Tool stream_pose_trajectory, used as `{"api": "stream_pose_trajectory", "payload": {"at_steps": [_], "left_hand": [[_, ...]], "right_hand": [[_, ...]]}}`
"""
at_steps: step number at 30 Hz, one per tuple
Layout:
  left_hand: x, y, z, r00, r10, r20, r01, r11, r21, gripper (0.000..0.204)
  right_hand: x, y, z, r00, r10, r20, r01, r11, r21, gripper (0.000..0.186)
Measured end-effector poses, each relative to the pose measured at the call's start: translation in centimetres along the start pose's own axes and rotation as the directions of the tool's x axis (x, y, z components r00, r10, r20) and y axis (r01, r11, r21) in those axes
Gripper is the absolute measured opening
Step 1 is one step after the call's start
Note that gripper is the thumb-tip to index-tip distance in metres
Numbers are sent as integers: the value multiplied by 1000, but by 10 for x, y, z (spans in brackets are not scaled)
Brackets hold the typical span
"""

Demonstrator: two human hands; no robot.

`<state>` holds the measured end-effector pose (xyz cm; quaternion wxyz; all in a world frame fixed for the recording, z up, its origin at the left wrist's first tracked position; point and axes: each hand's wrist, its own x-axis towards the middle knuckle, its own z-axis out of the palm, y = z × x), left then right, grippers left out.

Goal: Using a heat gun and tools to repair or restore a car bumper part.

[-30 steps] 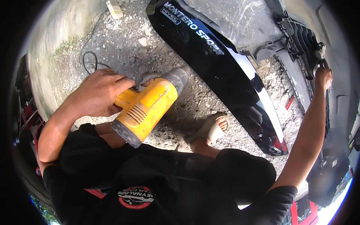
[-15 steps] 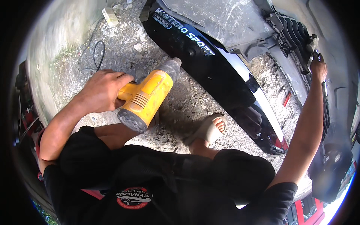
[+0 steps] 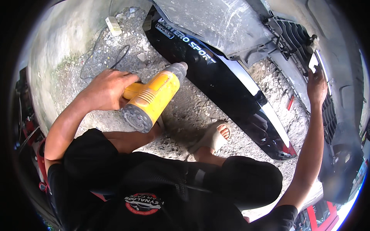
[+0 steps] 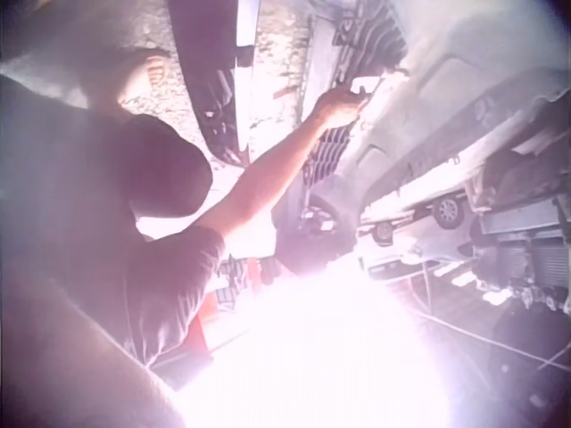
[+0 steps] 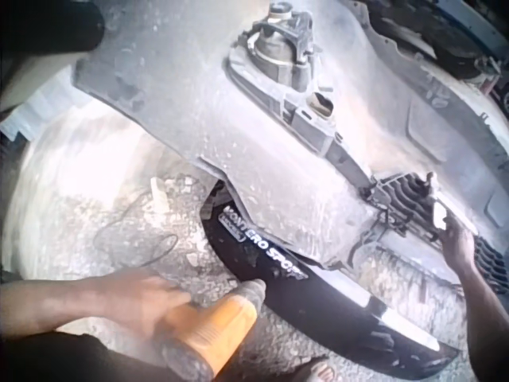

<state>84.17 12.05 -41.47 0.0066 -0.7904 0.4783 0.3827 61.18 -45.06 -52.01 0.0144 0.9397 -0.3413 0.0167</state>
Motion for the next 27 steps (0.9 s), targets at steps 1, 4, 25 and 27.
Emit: {"api": "stream_pose_trajectory", "payload": {"at_steps": [1,4,25,27], "left_hand": [[1,-5,1,999,34,-19,-34,999,-9,51],[3,6,-11,997,3,73,-5,1000,18,44],[5,1,-4,997,52,-49,-47,993,112,48],[6,3,-6,994,61,-88,-53,994,92,49]], "right_hand": [[-11,-3,-5,978,-128,165,104,984,144,42],[-55,-64,-12,881,-278,382,155,934,322,39],[-98,-79,81,777,-177,604,-36,946,322,58],[-99,-77,78,787,-174,593,-28,948,316,60]]}}
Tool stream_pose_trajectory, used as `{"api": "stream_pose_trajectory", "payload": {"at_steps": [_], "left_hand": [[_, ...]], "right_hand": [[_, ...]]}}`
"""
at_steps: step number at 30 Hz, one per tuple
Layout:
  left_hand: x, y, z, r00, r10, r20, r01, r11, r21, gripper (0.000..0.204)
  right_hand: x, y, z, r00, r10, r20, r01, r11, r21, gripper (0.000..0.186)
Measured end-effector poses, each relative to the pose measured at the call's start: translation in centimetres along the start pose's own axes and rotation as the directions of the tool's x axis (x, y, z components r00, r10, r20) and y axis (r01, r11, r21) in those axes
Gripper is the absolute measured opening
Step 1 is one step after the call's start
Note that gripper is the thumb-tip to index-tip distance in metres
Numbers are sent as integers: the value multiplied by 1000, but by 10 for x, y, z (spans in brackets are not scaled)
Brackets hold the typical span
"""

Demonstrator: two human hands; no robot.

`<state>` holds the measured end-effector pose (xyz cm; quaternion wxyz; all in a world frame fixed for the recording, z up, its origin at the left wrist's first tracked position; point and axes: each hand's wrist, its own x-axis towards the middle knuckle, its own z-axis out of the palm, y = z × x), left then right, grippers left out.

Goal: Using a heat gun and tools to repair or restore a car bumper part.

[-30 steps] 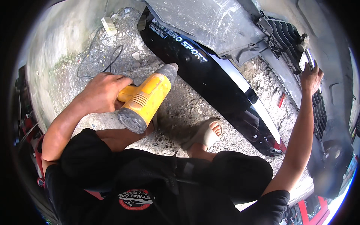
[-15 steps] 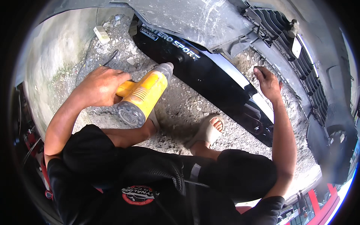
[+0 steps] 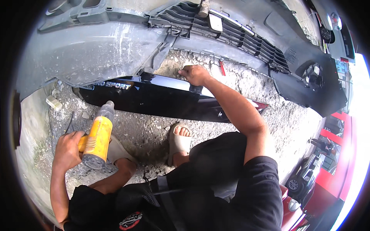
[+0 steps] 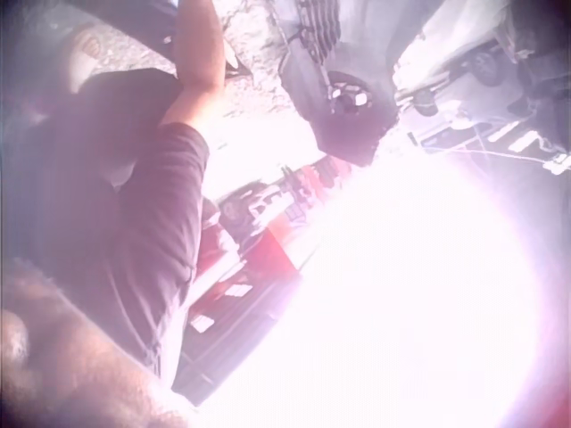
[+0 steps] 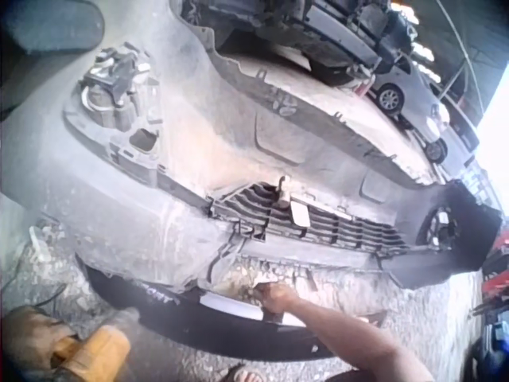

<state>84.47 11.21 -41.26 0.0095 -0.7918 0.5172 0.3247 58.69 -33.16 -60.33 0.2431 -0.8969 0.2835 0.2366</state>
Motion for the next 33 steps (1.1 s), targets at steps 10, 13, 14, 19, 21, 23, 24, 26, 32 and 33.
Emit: {"api": "stream_pose_trajectory", "payload": {"at_steps": [10,13,14,19,21,23,24,26,32,33], "left_hand": [[-12,0,0,995,-70,64,69,998,8,45],[-1,-1,-10,991,-51,121,50,999,16,44],[0,-1,-9,983,-51,176,43,998,49,47],[2,-2,-13,983,-67,172,62,997,36,50],[6,1,-16,972,-83,218,77,996,37,50],[7,-2,-15,961,-94,261,86,995,41,49],[7,-4,-13,944,-90,317,78,996,51,49],[7,-5,-10,923,-90,373,72,996,60,48],[7,-5,-12,977,-80,199,83,997,-5,45],[9,-4,-14,965,-86,249,87,996,8,46]], "right_hand": [[8,53,4,992,115,-58,-122,982,-147,56],[1,102,-3,985,172,-22,-173,979,-109,58],[2,104,-5,980,198,25,-193,972,-130,58],[10,94,2,983,163,84,-144,970,-195,56],[11,86,4,987,135,84,-122,982,-145,55],[7,72,2,986,145,77,-132,980,-150,55],[5,65,0,985,160,66,-148,977,-153,56],[6,60,0,992,120,38,-113,982,-150,56],[6,65,2,997,66,39,-62,993,-100,54],[6,67,2,997,64,40,-60,993,-101,54]]}}
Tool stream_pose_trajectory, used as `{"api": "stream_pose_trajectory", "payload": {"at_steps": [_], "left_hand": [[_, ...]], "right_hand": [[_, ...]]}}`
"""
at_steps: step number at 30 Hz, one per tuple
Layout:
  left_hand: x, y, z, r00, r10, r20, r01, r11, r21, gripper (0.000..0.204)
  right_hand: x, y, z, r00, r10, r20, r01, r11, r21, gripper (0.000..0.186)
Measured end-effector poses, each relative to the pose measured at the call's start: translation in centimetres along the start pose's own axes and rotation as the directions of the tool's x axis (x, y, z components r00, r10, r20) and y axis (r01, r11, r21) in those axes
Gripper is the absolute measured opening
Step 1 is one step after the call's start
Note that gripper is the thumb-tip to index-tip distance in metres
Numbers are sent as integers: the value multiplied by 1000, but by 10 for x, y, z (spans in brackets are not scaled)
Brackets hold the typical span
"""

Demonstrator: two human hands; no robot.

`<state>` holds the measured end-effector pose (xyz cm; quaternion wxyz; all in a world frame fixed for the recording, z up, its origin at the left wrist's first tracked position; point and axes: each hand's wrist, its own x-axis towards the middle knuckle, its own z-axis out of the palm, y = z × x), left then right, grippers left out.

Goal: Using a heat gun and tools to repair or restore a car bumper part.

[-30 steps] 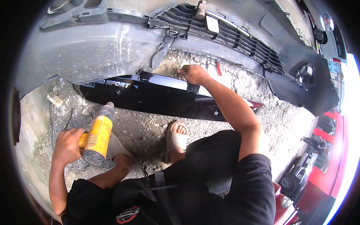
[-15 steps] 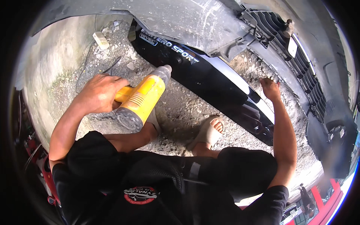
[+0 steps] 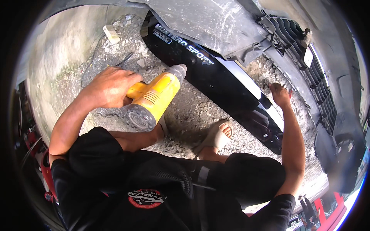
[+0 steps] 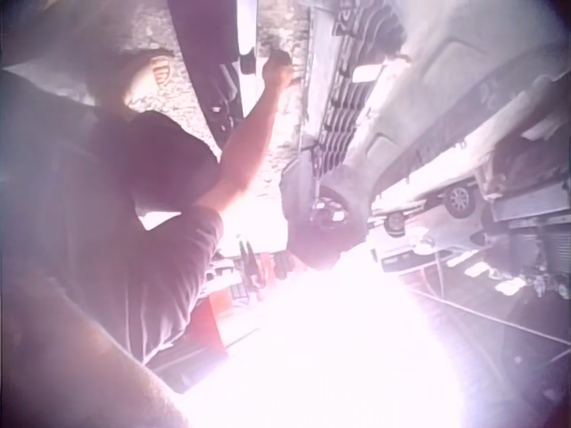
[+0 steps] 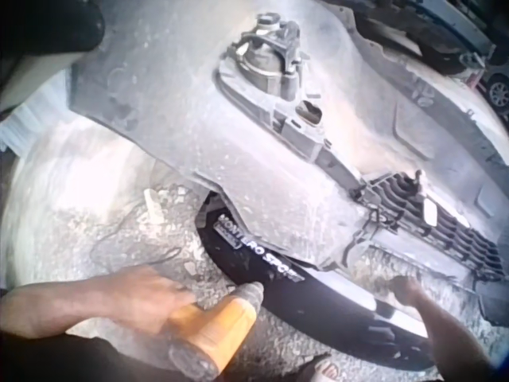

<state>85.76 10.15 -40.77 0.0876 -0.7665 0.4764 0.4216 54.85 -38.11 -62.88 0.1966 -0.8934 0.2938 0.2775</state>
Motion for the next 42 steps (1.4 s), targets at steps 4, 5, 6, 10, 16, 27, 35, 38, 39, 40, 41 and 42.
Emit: {"api": "stream_pose_trajectory", "payload": {"at_steps": [4,5,6,10,16,27,35,38,39,40,41,42], "left_hand": [[4,-4,3,990,21,139,-28,998,52,47],[3,-3,4,990,21,142,-29,998,52,47],[1,-3,5,995,2,95,-7,999,46,46],[0,-4,3,1000,9,-24,-9,1000,12,45],[3,-3,1,992,16,128,-26,997,75,47],[2,-1,-1,997,2,80,-5,999,34,47],[2,-2,0,999,22,29,-23,999,39,48],[2,-3,1,996,37,76,-41,997,58,49],[2,-2,1,998,41,36,-43,998,44,48],[2,-1,1,999,46,-4,-46,999,29,48],[1,-1,0,999,43,-3,-43,999,28,48],[1,-1,0,999,40,-16,-39,999,15,47]], "right_hand": [[4,6,2,1000,3,-12,-3,999,32,52],[5,4,2,1000,9,-11,-8,999,40,52],[6,3,2,1000,10,-9,-10,999,42,52],[3,-2,1,1000,3,-2,-3,1000,17,52],[3,-3,1,1000,8,-3,-8,998,67,52],[7,1,5,1000,4,-6,-4,997,75,51],[5,-4,3,1000,-2,-9,2,997,74,52],[6,-2,5,999,-30,-34,32,998,55,52],[8,7,9,999,-24,-34,25,998,55,52],[12,19,15,996,-76,-51,78,996,33,51],[14,15,13,988,-139,-66,139,990,9,51],[13,13,13,988,-141,-64,142,990,9,51]]}}
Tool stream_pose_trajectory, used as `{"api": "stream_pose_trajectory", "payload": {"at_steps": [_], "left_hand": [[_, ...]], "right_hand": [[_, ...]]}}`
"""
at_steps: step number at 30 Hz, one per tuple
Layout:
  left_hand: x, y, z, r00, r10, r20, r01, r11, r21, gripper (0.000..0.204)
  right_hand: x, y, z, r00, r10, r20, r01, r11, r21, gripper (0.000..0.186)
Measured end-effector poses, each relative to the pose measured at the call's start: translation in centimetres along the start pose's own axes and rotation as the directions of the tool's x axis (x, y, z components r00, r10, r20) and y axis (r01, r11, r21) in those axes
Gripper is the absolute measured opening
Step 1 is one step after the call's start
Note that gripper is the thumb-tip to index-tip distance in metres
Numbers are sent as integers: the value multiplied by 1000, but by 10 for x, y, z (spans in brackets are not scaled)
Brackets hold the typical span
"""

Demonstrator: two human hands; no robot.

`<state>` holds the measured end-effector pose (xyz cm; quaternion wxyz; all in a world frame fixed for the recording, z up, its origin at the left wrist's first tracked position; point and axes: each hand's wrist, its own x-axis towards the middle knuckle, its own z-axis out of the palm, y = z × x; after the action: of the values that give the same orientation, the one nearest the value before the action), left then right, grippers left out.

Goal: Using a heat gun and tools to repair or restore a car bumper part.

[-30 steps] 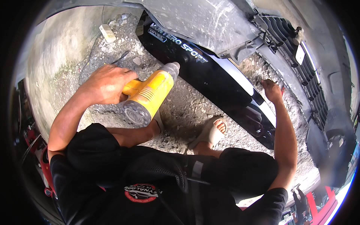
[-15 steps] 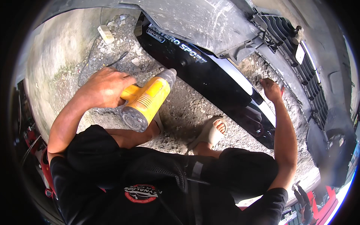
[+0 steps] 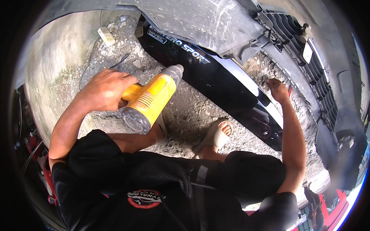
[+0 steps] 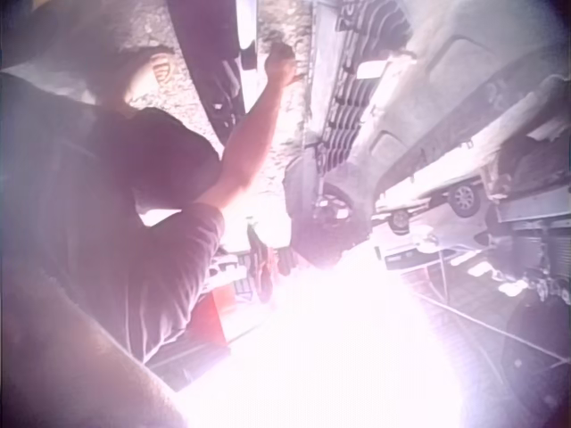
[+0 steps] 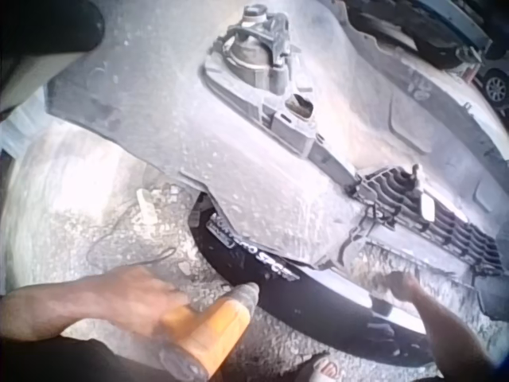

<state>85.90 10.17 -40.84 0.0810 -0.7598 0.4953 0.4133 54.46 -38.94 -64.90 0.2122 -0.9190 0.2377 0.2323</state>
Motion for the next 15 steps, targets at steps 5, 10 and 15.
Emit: {"api": "stream_pose_trajectory", "payload": {"at_steps": [5,10,15], "left_hand": [[3,0,-1,991,-37,129,34,999,24,48],[-1,0,5,1000,-29,12,29,999,20,49],[2,0,0,999,-15,28,14,1000,9,49]], "right_hand": [[-5,-12,-6,995,96,13,-96,995,2,52],[-4,-18,-8,992,119,40,-120,992,24,53],[-7,-29,-14,988,149,37,-151,988,41,53]]}}
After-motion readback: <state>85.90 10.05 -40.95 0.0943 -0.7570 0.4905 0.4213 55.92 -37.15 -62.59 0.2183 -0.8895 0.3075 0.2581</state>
